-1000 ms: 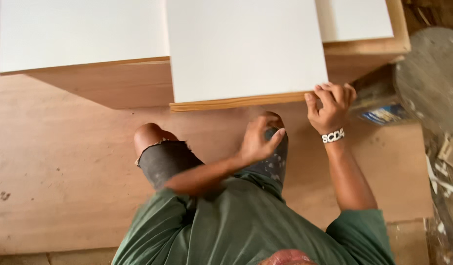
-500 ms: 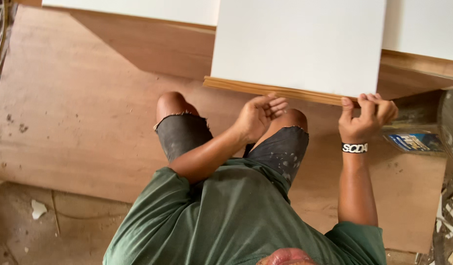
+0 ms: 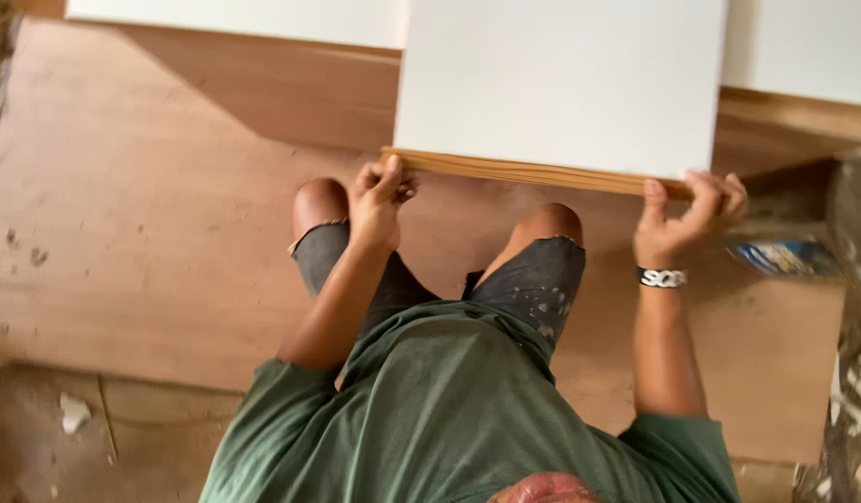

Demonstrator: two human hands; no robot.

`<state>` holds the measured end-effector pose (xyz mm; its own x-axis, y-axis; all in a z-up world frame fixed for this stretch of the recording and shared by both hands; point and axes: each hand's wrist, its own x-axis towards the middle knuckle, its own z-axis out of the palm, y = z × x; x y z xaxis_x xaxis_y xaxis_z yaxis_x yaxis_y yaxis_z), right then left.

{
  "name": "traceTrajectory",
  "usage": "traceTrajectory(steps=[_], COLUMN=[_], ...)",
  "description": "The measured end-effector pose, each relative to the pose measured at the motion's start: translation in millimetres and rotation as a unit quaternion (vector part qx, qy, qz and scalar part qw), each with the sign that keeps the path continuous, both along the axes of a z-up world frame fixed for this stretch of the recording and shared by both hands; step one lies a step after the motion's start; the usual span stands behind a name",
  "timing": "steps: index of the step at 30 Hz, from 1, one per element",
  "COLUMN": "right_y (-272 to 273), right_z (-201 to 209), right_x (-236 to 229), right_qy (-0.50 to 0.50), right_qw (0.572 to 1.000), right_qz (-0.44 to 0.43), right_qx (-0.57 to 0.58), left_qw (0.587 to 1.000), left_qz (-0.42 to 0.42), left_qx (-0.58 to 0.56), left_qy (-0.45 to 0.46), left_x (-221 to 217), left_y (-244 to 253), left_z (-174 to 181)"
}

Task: The person applies a wooden trim strip to the edge of a white laminated board by hand and then uses a small wooden block to rub and press the trim firmly into place.

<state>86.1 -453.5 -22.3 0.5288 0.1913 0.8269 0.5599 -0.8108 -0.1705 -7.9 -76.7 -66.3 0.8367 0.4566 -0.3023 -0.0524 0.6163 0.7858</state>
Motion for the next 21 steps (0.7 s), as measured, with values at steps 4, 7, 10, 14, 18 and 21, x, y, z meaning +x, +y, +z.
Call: traceTrajectory(steps=[4, 7, 10, 14, 18, 21], right_y=[-22, 2, 17, 10, 11, 11], right_z=[-112, -108, -87, -101, -93, -93], right_x=[24, 18, 7, 17, 16, 15], right_qy=[0.126, 0.195, 0.242, 0.241, 0.253, 0.24], right_qw=[0.912, 0.767, 0.703, 0.675, 0.658, 0.662], right_qz=[-0.079, -0.106, -0.057, 0.039, 0.041, 0.051], right_qx=[0.382, 0.602, 0.667, 0.696, 0.708, 0.708], left_qw=[0.997, 0.995, 0.987, 0.86, 0.734, 0.655], left_qz=[0.054, 0.049, 0.039, 0.132, 0.085, -0.039], left_qx=[0.049, 0.088, 0.149, 0.493, 0.674, 0.739], left_qy=[0.006, 0.015, 0.035, -0.03, 0.009, -0.153], left_x=[6, 4, -7, -19, 8, 39], left_y=[-2, 1, -2, -3, -29, -76], left_z=[-32, -35, -3, 18, 45, 63])
